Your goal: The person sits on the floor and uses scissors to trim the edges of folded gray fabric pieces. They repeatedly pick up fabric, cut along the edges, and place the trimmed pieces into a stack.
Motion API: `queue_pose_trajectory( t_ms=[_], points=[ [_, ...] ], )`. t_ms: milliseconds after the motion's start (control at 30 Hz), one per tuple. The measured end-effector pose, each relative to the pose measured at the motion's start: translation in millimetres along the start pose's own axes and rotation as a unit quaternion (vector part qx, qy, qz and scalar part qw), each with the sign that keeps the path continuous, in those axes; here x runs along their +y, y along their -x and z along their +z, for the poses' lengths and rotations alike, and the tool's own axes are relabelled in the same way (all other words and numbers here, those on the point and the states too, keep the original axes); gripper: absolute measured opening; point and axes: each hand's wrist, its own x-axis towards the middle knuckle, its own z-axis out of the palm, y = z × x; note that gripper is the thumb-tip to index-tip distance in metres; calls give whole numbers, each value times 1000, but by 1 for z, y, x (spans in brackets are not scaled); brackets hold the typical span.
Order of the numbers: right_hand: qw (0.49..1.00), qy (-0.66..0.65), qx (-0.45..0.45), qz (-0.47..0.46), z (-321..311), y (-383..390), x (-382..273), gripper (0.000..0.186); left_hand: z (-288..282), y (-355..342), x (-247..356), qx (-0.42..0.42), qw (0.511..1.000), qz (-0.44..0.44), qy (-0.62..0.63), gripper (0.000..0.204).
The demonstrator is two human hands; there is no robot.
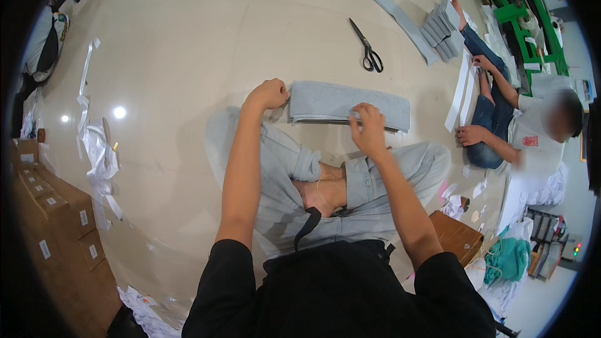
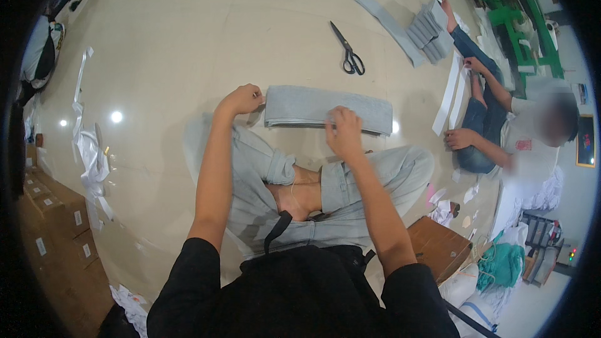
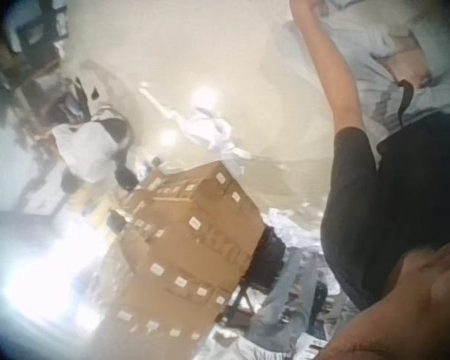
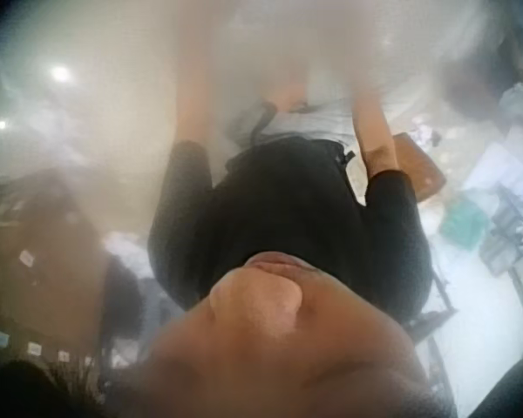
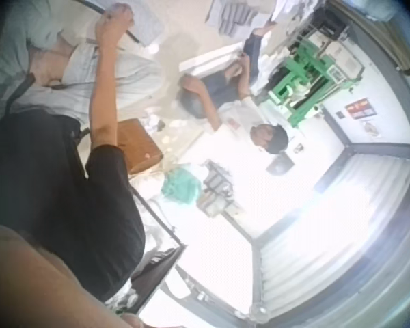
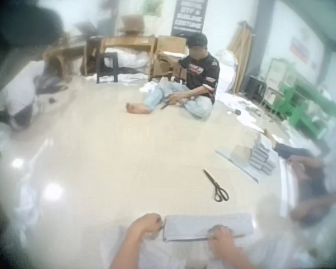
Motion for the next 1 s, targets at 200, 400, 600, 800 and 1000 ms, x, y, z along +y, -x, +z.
queue_pose_trajectory(
  t_ms=[200, 400, 600, 800, 1000],
  points=[
    [991, -130, -32, -24, 41, -37, -103, 25, -7, -1, 13, -18, 999, 1, 42, 19],
    [982, -103, -97, 122, 55, -65, -138, 27, -13, -8, 7, -45, 994, 19, 99, 16],
    [998, -64, 3, -14, 52, -103, -102, 25, -13, -21, 5, -48, 995, 31, 78, 19],
    [984, -81, -129, -94, 46, -130, -79, 21, -16, -12, 17, -21, 993, 14, 112, 29],
    [967, -96, -177, -157, 21, -132, -75, 15, 17, 21, 29, 154, 969, 55, 183, 19]
  ],
)
